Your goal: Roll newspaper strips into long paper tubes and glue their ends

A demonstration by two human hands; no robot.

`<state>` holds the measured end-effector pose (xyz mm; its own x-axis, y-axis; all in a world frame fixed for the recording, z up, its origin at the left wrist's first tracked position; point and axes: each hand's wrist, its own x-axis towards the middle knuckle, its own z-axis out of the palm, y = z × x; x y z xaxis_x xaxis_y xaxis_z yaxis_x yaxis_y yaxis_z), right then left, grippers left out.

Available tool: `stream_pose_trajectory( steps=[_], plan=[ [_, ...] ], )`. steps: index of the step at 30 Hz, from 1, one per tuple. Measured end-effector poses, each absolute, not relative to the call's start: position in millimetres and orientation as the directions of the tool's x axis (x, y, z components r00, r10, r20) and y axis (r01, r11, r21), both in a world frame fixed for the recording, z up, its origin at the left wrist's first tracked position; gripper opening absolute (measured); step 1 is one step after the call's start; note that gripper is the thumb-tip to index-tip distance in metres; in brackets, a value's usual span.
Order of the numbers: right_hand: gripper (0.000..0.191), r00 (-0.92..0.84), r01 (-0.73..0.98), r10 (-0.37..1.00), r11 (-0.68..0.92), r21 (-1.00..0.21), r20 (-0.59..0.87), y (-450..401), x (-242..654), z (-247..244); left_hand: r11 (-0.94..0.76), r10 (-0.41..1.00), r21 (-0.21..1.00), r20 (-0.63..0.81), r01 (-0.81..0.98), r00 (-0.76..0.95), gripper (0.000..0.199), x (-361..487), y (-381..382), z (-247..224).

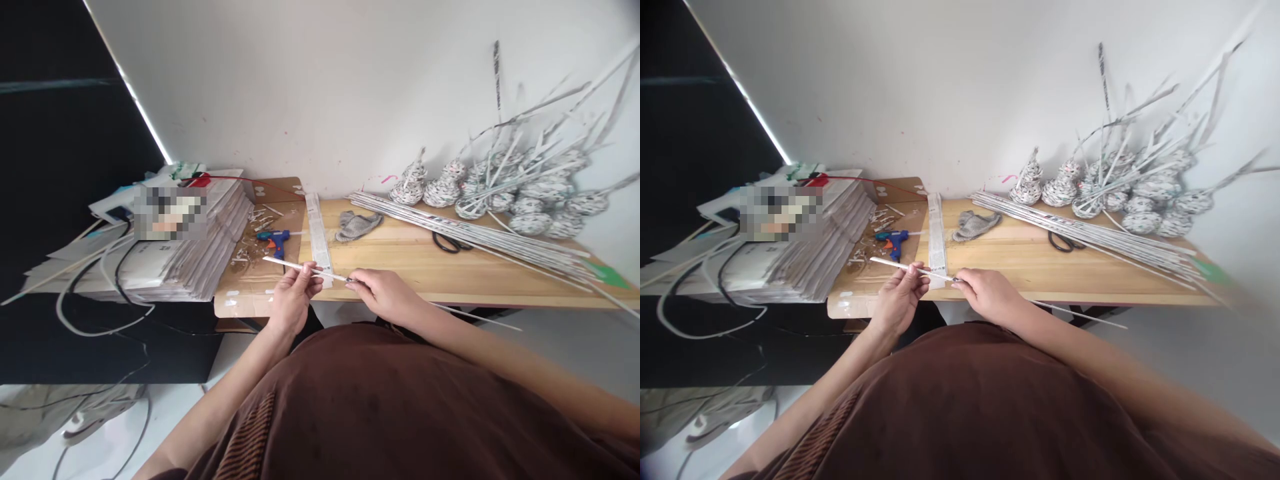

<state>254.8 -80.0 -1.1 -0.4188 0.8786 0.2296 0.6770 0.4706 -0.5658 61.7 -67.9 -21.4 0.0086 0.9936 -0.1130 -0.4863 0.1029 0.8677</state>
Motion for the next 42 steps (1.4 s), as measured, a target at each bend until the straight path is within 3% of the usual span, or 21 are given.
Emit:
stream_pose_trajectory(
  steps=[3, 6, 8, 9, 11, 13, 16, 21, 25, 27, 30, 32, 36, 39, 42],
  plan=[
    [0.027, -0.417, 0.635, 0.887, 0.442, -0.634, 0.201, -76, 253, -4, 0.141, 0.987, 0.878, -0.092, -0.457, 0.129, 0.029, 69, -66, -18],
    [0.042, -0.479, 0.440, 0.872, 0.140, -0.887, -0.100, -72, 258, -3, 0.123, 0.988, 0.870, -0.063, -0.477, 0.140, 0.028, 70, -63, -15],
    [0.048, -0.553, 0.335, 0.794, -0.066, -0.940, -0.253, -70, 264, -1, 0.104, 0.992, 0.860, -0.056, -0.501, 0.109, 0.028, 67, -61, -15],
    [0.047, -0.557, 0.325, 0.786, -0.090, -0.941, -0.267, -70, 267, 0, 0.096, 0.994, 0.856, -0.056, -0.507, 0.093, 0.027, 66, -60, -15],
    [0.039, -0.483, 0.391, 0.856, 0.025, -0.920, -0.182, -71, 268, 2, 0.097, 0.994, 0.861, -0.060, -0.500, 0.090, 0.027, 66, -61, -16],
    [0.031, -0.406, 0.509, 0.914, 0.236, -0.828, 0.011, -75, 266, 3, 0.132, 0.987, 0.875, -0.074, -0.465, 0.142, 0.027, 70, -63, -16],
    [0.028, -0.412, 0.587, 0.891, 0.420, -0.692, 0.192, -79, 259, 3, 0.154, 0.976, 0.900, -0.075, -0.407, 0.204, 0.024, 77, -66, -18],
    [0.034, -0.435, 0.566, 0.901, 0.285, -0.773, 0.014, -83, 257, 4, 0.122, 0.989, 0.893, -0.073, -0.434, 0.128, 0.022, 73, -66, -23],
    [0.031, -0.439, 0.579, 0.897, 0.335, -0.743, 0.062, -84, 260, 4, 0.163, 0.986, 0.867, -0.127, -0.471, 0.107, 0.023, 67, -65, -26],
    [0.035, -0.463, 0.518, 0.885, 0.239, -0.821, -0.035, -83, 263, 2, 0.170, 0.985, 0.864, -0.141, -0.474, 0.097, 0.024, 66, -65, -27],
    [0.043, -0.570, 0.334, 0.791, -0.025, -0.942, -0.224, -79, 266, -2, 0.175, 0.984, 0.860, -0.146, -0.479, 0.098, 0.023, 66, -68, -26],
    [0.046, -0.600, 0.274, 0.761, -0.093, -0.957, -0.246, -76, 265, -4, 0.186, 0.981, 0.861, -0.139, -0.474, 0.132, 0.024, 68, -69, -25],
    [0.044, -0.493, 0.406, 0.866, 0.138, -0.903, -0.089, -76, 257, -2, 0.226, 0.966, 0.878, -0.144, -0.423, 0.217, 0.026, 74, -71, -23],
    [0.037, -0.434, 0.509, 0.898, 0.307, -0.804, 0.067, -78, 255, 1, 0.190, 0.979, 0.882, -0.139, -0.432, 0.147, 0.025, 74, -71, -22],
    [0.044, -0.517, 0.424, 0.854, 0.196, -0.884, -0.058, -78, 260, 3, 0.178, 0.983, 0.880, -0.135, -0.440, 0.127, 0.025, 72, -71, -21]
  ],
)
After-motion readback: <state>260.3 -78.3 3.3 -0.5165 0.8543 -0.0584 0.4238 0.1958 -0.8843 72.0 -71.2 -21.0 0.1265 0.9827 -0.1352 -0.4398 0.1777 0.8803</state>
